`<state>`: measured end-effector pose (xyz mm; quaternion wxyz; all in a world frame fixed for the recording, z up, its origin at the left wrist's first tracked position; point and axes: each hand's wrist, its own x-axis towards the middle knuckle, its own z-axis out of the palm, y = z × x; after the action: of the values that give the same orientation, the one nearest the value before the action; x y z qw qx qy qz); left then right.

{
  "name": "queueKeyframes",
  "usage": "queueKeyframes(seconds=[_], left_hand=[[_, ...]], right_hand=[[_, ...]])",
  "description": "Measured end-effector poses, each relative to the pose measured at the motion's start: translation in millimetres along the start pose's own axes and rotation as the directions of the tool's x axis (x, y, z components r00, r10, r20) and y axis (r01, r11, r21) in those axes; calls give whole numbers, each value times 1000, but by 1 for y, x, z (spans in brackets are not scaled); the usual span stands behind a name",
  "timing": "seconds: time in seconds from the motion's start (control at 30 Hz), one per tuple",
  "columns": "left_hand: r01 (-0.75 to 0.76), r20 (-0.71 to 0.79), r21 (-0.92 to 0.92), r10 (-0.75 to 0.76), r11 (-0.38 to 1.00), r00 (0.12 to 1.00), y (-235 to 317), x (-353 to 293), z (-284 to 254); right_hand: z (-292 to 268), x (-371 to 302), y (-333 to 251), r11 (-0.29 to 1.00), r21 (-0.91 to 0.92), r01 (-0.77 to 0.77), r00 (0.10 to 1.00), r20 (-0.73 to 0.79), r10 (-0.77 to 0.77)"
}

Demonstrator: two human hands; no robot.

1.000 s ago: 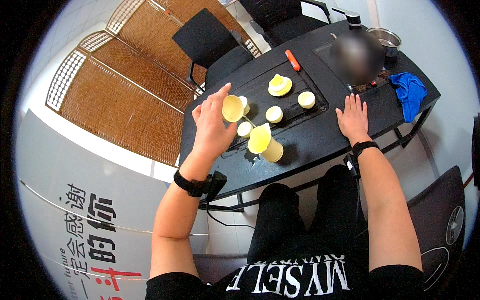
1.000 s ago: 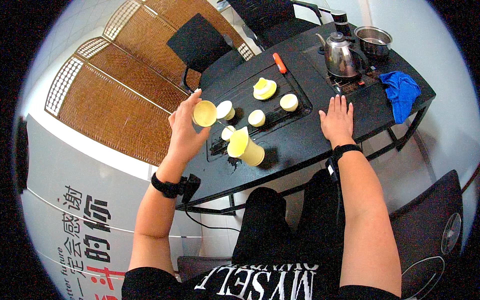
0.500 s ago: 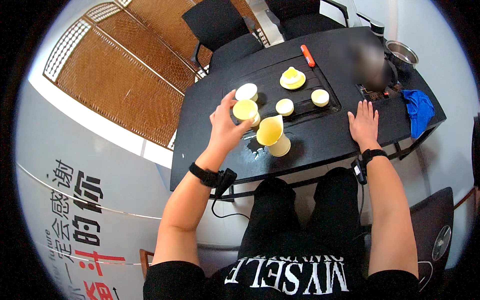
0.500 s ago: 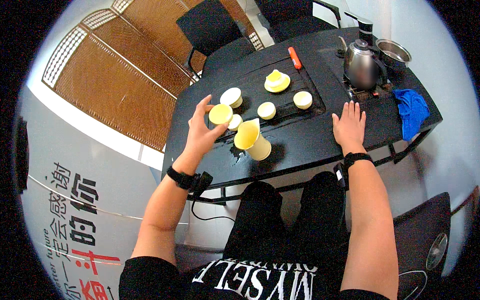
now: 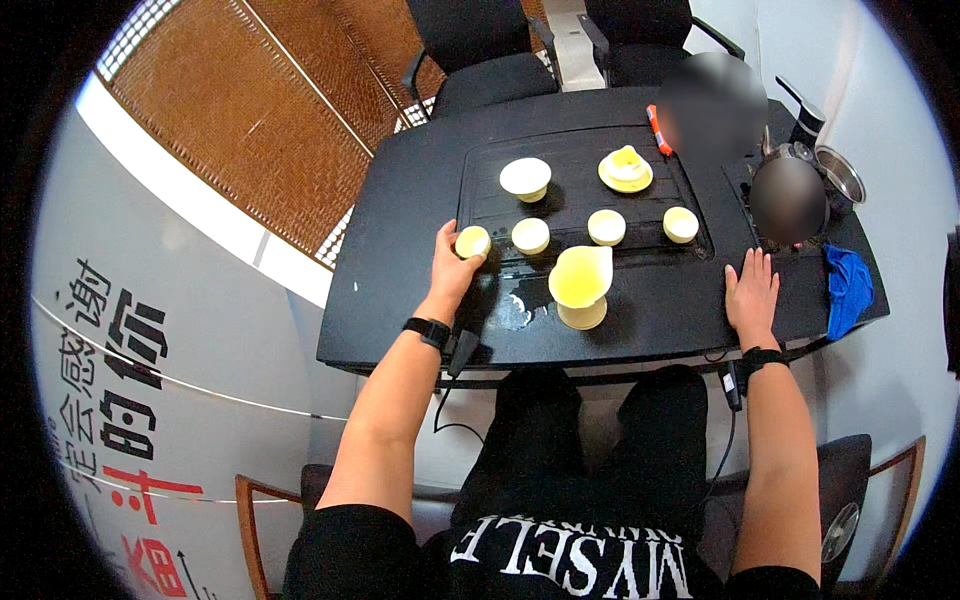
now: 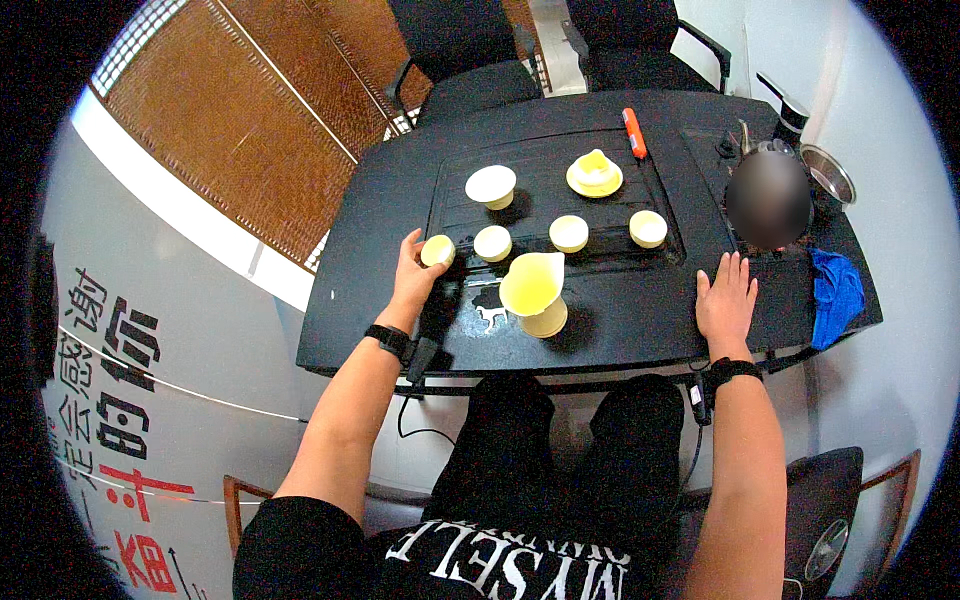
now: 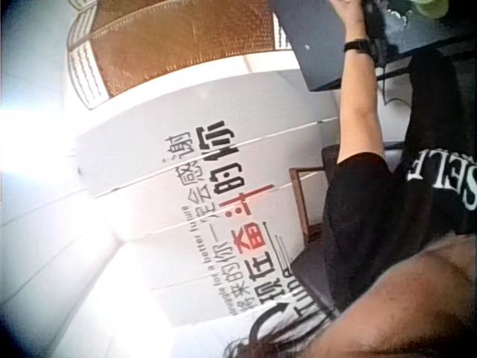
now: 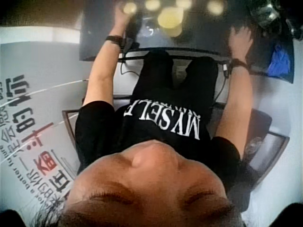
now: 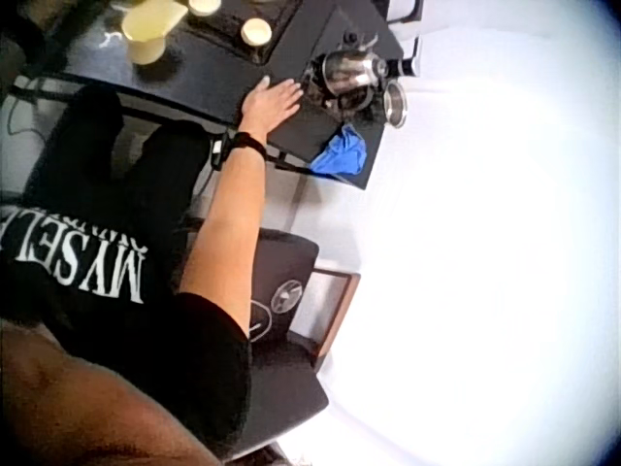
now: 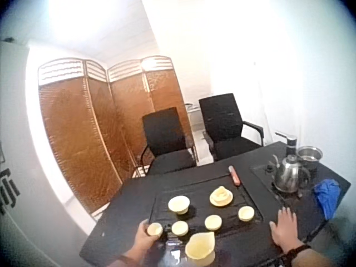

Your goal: The person prepares and pours tea by lifting a pitcher and pouring the liquid into several small tea cups arranged on a black tray, then wipes the tray surface with a blue cloth.

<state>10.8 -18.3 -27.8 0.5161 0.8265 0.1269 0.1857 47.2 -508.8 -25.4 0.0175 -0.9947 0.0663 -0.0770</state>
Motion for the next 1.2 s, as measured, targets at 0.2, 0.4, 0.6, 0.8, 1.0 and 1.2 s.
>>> queueKeyframes(seconds=[0.2, 0.4, 0.6, 0.8, 1.0, 1.2], left_hand=[[-51, -6, 115, 52, 992, 999, -11, -1, -7], [-442, 27, 546, 512, 712, 859, 66, -21, 10], [-490, 248, 419, 423, 764, 872, 77, -19, 52], [-379, 211, 381, 320, 843, 924, 60, -10, 68], [-245, 202, 301, 190, 922, 961, 62, -9, 63], [-225, 259, 9, 216, 974, 942, 95, -14, 42]], right_hand=[[2, 2, -2, 1000, 7, 30, 1000, -6, -30], [4, 2, 2, 1000, -19, 11, 1000, 10, -11], [2, 2, -1, 1000, 5, 19, 1000, 5, -19], [1, 2, 0, 1000, 0, 15, 1000, 10, -15], [-3, 0, -4, 1000, 21, -2, 1000, 23, 1], [8, 0, 3, 999, 37, 14, 999, -45, -12]])
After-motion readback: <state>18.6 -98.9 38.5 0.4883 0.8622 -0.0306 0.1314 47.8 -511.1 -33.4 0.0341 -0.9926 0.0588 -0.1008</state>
